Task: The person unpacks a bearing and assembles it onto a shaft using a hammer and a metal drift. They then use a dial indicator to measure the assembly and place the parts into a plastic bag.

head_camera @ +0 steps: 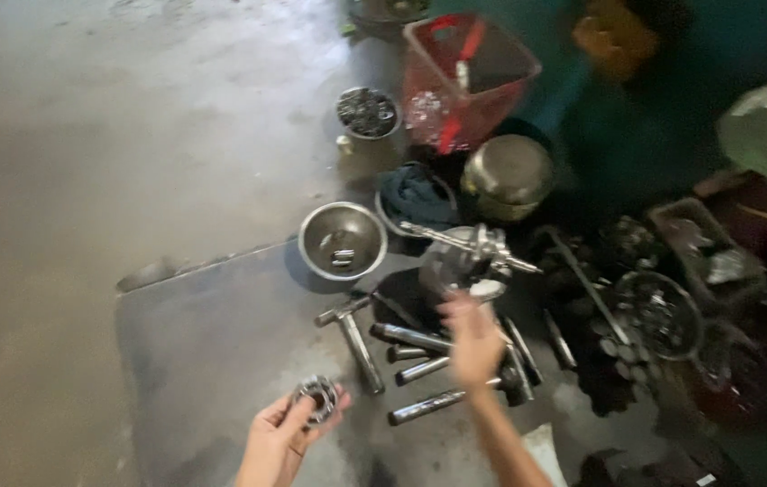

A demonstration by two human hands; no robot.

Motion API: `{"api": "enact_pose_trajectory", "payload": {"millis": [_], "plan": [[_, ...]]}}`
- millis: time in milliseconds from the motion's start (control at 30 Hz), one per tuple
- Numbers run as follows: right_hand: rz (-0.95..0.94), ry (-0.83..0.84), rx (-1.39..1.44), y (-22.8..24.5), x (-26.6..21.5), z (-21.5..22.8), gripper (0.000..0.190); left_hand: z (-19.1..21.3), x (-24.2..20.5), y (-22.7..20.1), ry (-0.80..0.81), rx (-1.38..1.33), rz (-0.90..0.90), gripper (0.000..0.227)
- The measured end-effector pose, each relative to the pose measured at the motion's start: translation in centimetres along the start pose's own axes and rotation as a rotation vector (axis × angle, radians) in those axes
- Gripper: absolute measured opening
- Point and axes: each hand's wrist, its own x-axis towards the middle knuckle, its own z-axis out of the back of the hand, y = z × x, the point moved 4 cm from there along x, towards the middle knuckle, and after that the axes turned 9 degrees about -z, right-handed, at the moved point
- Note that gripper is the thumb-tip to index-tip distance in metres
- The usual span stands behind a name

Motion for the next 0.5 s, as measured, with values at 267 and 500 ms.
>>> {"api": "enact_pose_trajectory", "payload": {"millis": [267, 500], "plan": [[-0.334, 0.132, -0.225, -3.3, 7.4, 3.4, 0.032, -0.3, -5.3, -12.2, -0.102, -0.376, -0.318, 0.055], [0.147, 0.191, -0.404, -2.0, 13.6, 6.2, 0.035, 2.6, -7.6, -13.5, -0.03, -0.352, -0.441, 0.054]]}}
